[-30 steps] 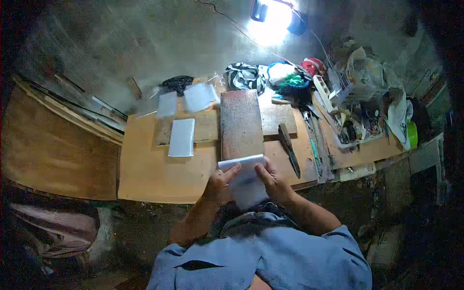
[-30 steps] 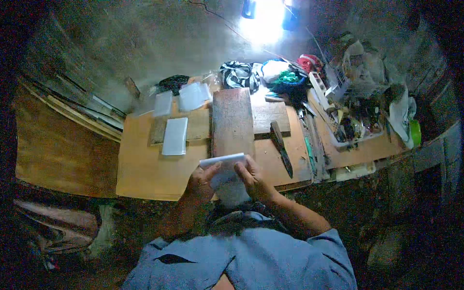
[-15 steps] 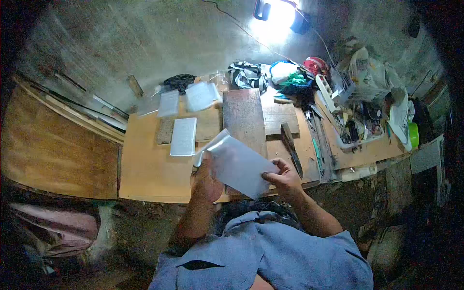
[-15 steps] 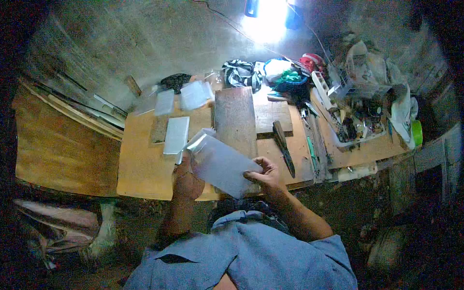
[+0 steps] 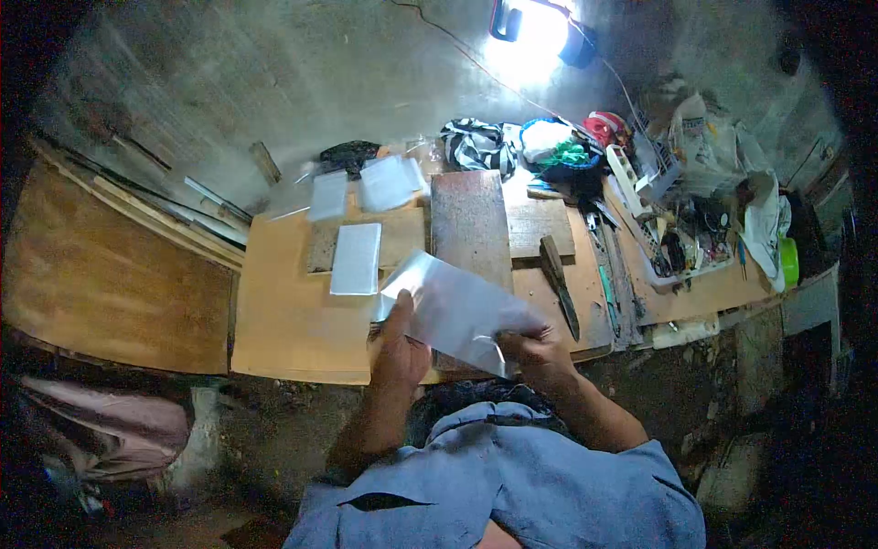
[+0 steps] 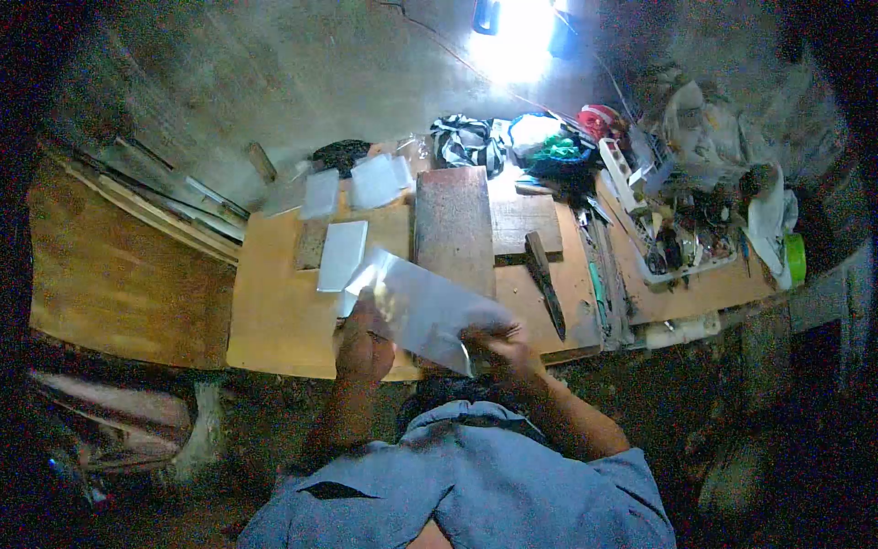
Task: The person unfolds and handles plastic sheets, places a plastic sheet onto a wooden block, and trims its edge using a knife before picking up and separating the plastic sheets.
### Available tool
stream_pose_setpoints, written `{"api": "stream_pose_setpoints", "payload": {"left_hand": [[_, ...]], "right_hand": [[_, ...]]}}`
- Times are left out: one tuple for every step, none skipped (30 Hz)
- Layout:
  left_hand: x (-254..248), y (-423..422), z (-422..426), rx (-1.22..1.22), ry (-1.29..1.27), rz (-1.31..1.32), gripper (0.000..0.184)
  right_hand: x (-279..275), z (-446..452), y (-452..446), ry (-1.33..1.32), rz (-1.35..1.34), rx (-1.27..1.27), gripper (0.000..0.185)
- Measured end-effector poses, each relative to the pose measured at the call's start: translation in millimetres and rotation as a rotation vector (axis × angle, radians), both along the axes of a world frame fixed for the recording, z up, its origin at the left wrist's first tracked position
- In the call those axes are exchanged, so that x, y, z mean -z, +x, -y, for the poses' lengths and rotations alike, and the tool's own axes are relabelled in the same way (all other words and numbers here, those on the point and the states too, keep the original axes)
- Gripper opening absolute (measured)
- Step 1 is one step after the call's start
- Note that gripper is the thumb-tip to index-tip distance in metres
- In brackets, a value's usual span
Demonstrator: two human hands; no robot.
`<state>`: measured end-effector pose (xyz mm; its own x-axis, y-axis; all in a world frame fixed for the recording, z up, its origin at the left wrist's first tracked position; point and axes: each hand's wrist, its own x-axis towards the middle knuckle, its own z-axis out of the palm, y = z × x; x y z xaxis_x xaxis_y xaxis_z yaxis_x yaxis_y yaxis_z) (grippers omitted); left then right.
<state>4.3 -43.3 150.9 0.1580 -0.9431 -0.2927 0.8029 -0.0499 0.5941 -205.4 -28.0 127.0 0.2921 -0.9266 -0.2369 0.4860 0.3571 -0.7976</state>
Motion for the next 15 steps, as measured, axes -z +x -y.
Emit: {"api": "stream_pose_setpoints", "payload": {"left_hand": [[6.1, 2.8, 1.2, -0.016, -0.031, 0.015, 0.034], [10.4, 5.9, 1.7, -0.032, -0.06, 0.03, 0.034], [9.7, 10.2, 1.5, -0.037, -0.061, 0.03, 0.034], [8.4, 16.3, 1.8, -0.016, -0.088, 0.063, 0.035], [7.5, 21.5, 1.7, 0.004, -0.115, 0.097, 0.036], [11.1, 26.4, 2.2, -0.003, -0.115, 0.098, 0.036], [18.6, 32.5, 3.4, -0.052, -0.044, 0.081, 0.038], [23.7, 39.5, 2.2, -0.08, -0.008, 0.074, 0.039], [28.7, 46.5, 1.1, -0.108, 0.029, 0.067, 0.041], [30.4, 53.9, -2.5, -0.091, 0.051, 0.187, 0.042], [32.0, 56.4, -4.4, -0.084, 0.063, 0.247, 0.042], [30.0, 57.7, -5.8, -0.078, 0.074, 0.307, 0.043], [27.1, 54.8, -7.6, -0.122, 0.084, 0.353, 0.042], [24.8, 53.0, -8.4, -0.165, 0.094, 0.399, 0.041], [25.0, 54.2, -8.4, -0.166, 0.095, 0.398, 0.041]], "right_hand": [[-9.7, -1.3, -2.1, 0.006, -0.048, 0.012, 0.016], [-16.5, -2.1, -4.5, 0.012, -0.096, 0.024, 0.014], [-18.6, -2.2, -8.5, 0.011, -0.096, 0.018, 0.014], [-19.7, -1.5, -15.1, -0.009, -0.175, 0.001, 0.015], [-19.0, -0.3, -23.2, -0.03, -0.255, -0.017, 0.016], [-10.4, 0.9, -34.8, -0.031, -0.254, -0.024, 0.016], [2.1, 2.2, -46.9, -0.019, -0.273, -0.054, 0.019], [11.3, 3.2, -53.8, -0.007, -0.291, -0.085, 0.023], [-6.4, 3.4, -56.1, -0.008, -0.358, -0.066, 0.022], [-2.4, 5.6, -62.6, -0.008, -0.356, -0.072, 0.022], [4.6, 8.6, -74.9, 0.003, -0.41, -0.089, 0.022], [5.9, 10.6, -81.2, 0.015, -0.466, -0.105, 0.023], [6.5, 9.3, -83.2, -0.053, -0.425, -0.039, 0.021], [4.3, 9.6, -84.9, -0.053, -0.426, -0.041, 0.021], [-2.5, 10.5, -86.0, -0.059, -0.463, -0.001, 0.02]]}}
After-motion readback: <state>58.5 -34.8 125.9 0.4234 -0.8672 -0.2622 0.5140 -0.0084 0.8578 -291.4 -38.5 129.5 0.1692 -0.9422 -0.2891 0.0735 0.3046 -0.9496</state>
